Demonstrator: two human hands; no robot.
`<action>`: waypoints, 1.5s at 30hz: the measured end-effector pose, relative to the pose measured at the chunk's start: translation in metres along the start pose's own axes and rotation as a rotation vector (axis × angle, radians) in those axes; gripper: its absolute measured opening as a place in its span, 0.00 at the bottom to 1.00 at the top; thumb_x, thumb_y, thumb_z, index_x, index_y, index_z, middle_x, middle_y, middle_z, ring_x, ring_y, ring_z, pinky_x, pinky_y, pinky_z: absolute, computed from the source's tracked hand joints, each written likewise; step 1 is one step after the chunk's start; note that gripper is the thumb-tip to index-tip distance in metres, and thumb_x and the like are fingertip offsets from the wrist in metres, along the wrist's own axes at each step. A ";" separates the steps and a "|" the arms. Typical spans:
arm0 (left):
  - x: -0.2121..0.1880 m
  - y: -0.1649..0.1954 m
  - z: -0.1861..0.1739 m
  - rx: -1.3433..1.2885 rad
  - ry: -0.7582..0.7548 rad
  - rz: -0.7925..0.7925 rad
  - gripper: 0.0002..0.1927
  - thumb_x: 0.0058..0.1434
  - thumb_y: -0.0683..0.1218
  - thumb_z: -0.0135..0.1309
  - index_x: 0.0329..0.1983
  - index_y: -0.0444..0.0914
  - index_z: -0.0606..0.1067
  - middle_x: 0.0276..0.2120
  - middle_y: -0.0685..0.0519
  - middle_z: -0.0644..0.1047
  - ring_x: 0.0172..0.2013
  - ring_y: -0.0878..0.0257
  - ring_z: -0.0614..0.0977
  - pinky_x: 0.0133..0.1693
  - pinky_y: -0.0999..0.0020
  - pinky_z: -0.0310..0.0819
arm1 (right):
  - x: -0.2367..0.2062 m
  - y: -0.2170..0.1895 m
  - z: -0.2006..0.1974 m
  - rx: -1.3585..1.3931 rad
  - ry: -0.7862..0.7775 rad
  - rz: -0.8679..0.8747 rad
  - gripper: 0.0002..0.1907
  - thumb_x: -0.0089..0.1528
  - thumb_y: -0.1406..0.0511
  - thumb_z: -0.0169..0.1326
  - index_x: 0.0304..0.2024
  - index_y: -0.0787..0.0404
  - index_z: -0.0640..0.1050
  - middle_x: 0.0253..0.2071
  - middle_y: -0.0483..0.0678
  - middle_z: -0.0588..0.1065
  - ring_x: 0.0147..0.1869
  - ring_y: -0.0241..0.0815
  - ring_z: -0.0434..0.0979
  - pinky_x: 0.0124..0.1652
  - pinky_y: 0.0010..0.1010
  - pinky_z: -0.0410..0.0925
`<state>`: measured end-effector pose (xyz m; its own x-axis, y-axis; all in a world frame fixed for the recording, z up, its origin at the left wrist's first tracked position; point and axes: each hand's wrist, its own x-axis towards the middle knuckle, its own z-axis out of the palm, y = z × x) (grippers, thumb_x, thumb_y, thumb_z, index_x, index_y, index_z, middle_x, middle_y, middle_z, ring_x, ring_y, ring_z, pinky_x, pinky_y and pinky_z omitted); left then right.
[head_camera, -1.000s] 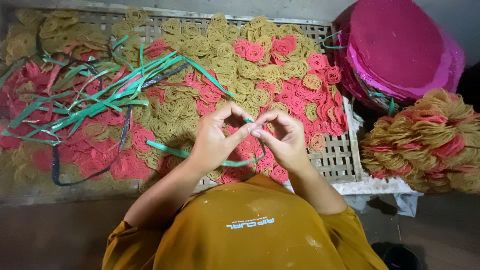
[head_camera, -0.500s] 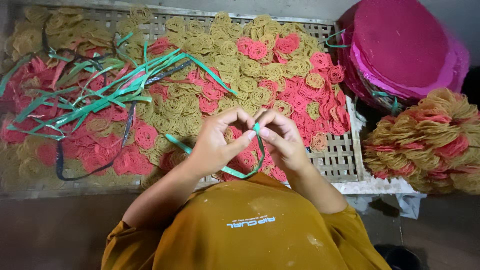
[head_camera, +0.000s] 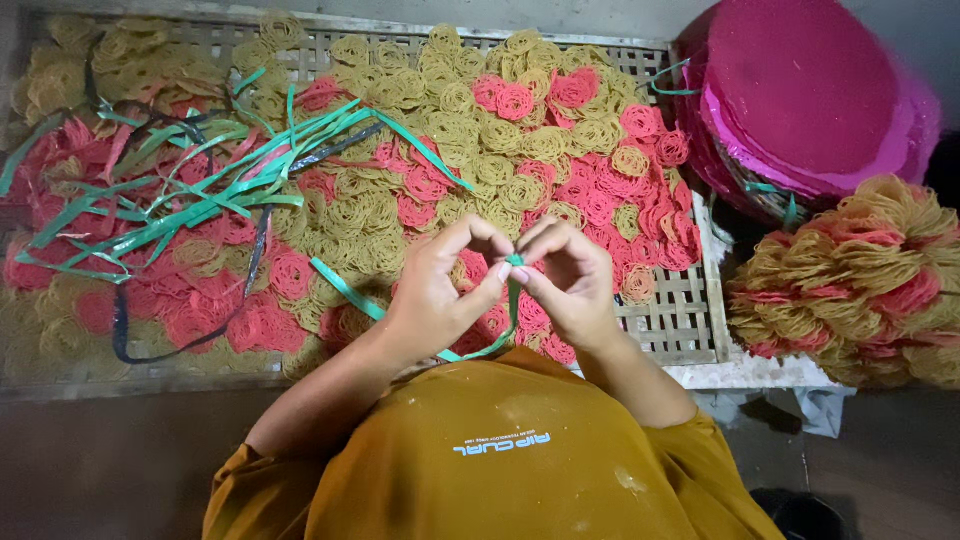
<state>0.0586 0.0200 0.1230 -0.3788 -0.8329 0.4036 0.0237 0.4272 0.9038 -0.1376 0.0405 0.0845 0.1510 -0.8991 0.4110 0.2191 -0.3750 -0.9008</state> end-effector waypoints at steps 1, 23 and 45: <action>0.000 0.000 0.000 -0.012 0.002 0.025 0.09 0.61 0.38 0.60 0.43 0.36 0.73 0.35 0.53 0.78 0.38 0.63 0.82 0.44 0.69 0.76 | 0.000 0.000 0.001 -0.043 0.012 -0.069 0.08 0.64 0.77 0.59 0.42 0.64 0.74 0.44 0.49 0.74 0.48 0.37 0.73 0.51 0.29 0.68; -0.008 0.005 0.001 0.329 0.080 0.338 0.09 0.59 0.41 0.63 0.39 0.42 0.75 0.38 0.55 0.80 0.40 0.59 0.81 0.50 0.61 0.68 | 0.001 -0.028 0.015 -0.530 0.099 -0.502 0.12 0.57 0.80 0.59 0.40 0.64 0.75 0.37 0.49 0.73 0.40 0.42 0.74 0.41 0.32 0.69; -0.009 0.009 -0.002 0.325 0.089 0.360 0.10 0.57 0.39 0.63 0.39 0.41 0.74 0.36 0.56 0.79 0.39 0.59 0.81 0.49 0.62 0.68 | -0.002 -0.028 0.010 -0.448 0.012 -0.336 0.07 0.59 0.77 0.60 0.40 0.68 0.77 0.38 0.53 0.78 0.39 0.43 0.79 0.43 0.31 0.71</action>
<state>0.0637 0.0308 0.1275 -0.3184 -0.6330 0.7057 -0.1565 0.7693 0.6194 -0.1346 0.0549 0.1106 0.1317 -0.7153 0.6863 -0.1785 -0.6981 -0.6934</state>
